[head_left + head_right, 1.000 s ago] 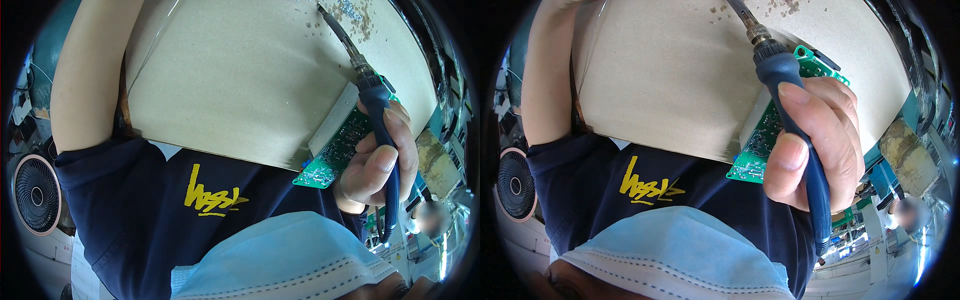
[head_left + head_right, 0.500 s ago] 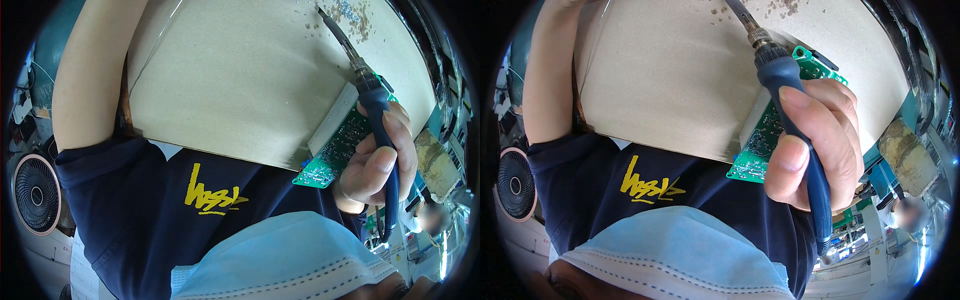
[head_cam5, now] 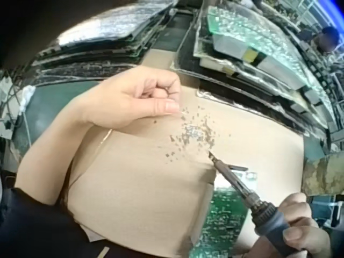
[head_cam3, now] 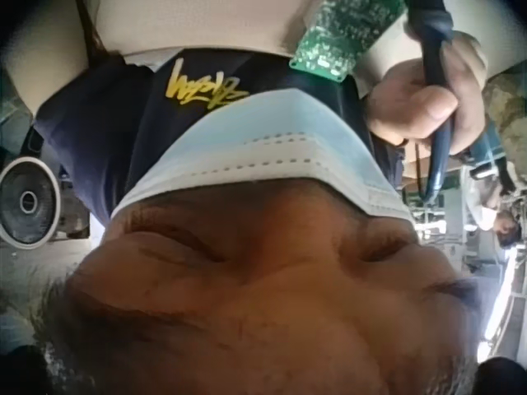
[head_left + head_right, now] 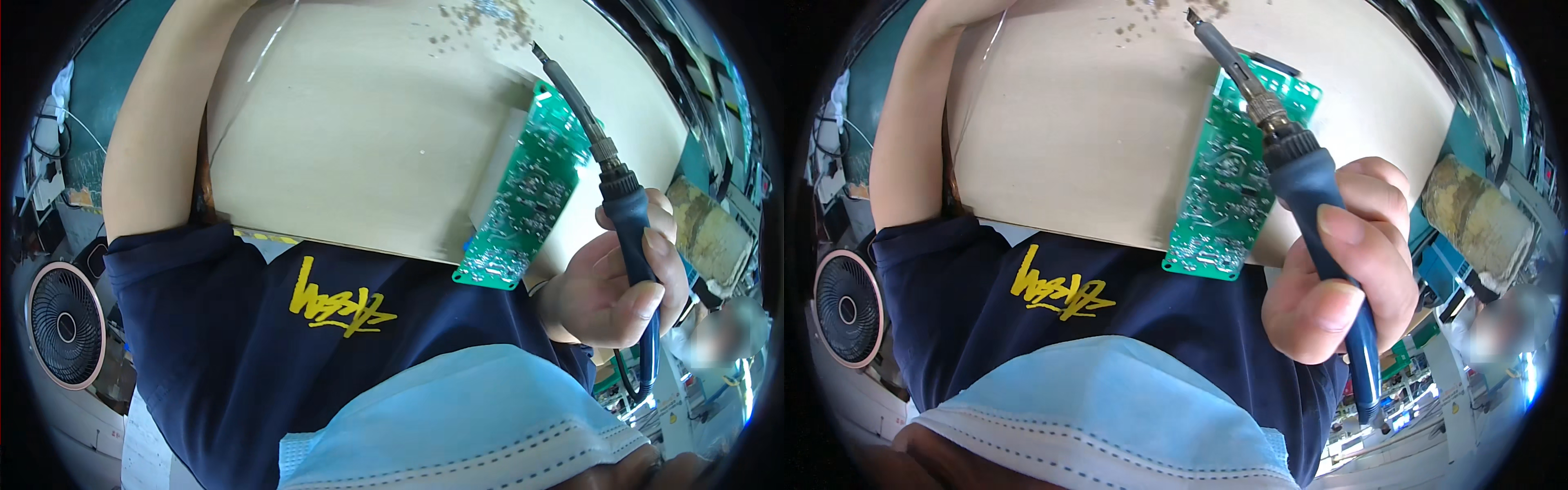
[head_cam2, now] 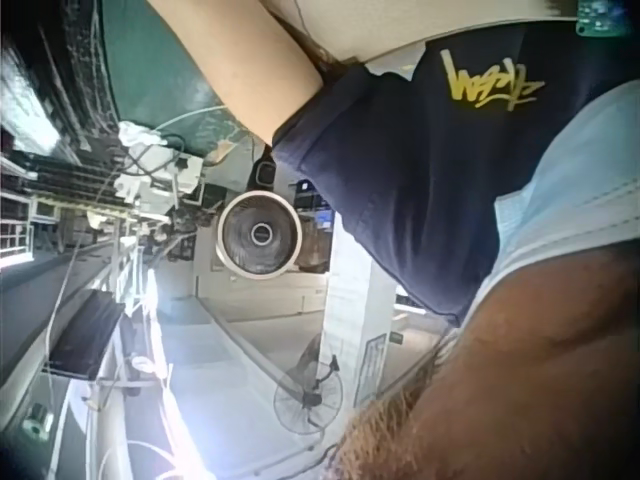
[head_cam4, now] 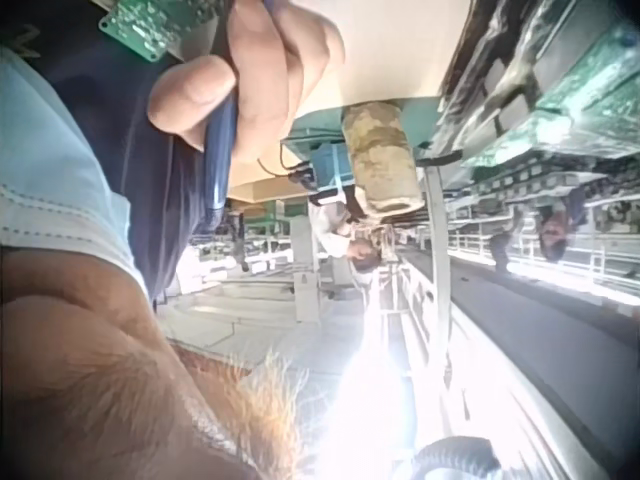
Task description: Soldering components on printed circuit boards at an assembly station.
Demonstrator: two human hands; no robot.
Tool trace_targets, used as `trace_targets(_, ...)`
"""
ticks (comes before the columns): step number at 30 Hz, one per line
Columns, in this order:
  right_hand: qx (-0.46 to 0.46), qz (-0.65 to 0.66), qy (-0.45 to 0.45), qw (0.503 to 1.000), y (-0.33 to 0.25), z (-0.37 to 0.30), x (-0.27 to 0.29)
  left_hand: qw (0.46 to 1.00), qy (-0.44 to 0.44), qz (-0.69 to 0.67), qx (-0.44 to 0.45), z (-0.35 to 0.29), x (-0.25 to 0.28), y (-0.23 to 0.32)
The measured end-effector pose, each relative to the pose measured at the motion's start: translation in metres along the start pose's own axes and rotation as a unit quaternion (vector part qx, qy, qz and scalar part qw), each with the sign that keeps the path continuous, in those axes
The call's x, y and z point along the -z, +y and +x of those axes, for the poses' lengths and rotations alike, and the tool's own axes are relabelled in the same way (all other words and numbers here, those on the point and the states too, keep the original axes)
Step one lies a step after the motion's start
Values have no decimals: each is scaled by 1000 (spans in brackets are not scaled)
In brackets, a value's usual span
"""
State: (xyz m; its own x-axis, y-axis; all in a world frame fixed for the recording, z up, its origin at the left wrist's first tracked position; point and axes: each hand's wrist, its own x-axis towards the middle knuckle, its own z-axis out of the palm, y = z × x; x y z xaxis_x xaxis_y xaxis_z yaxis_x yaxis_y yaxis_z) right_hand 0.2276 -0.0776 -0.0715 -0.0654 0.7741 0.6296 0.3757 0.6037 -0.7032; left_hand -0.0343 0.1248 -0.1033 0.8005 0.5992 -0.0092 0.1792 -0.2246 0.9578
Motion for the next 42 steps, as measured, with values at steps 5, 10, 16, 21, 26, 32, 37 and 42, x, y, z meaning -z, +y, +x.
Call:
trace_targets(5, 3, 39, 17, 999, -1, -26, 38, 1000, -12, -22, -11, -5, -13, 22)
trace_targets(10, -4, 11, 78, 997, 1, -51, 62, 973, -101, 207, 2, -32, -57, 90)
trace_targets(16, 14, 53, 86, 995, 11, -54, 67, 909, -172, 366, -98, -54, -144, 106)
trace_targets(21, 60, 65, 41, 995, 8, -47, 66, 907, -126, 381, -127, -58, -159, 90)
trace_targets(26, 76, 43, 68, 994, 5, -46, 63, 918, -55, 376, -118, -37, -157, 87)
trace_targets(32, 81, 26, 107, 991, 7, -57, 54, 950, -35, 301, -76, -18, -129, 101)
trace_targets(37, 105, 2, 96, 990, 6, -58, 48, 933, 194, 274, -126, -5, -143, 79)
trace_targets(42, 106, -24, 104, 989, -1, -57, 35, 961, 148, 137, -186, -11, -122, 60)
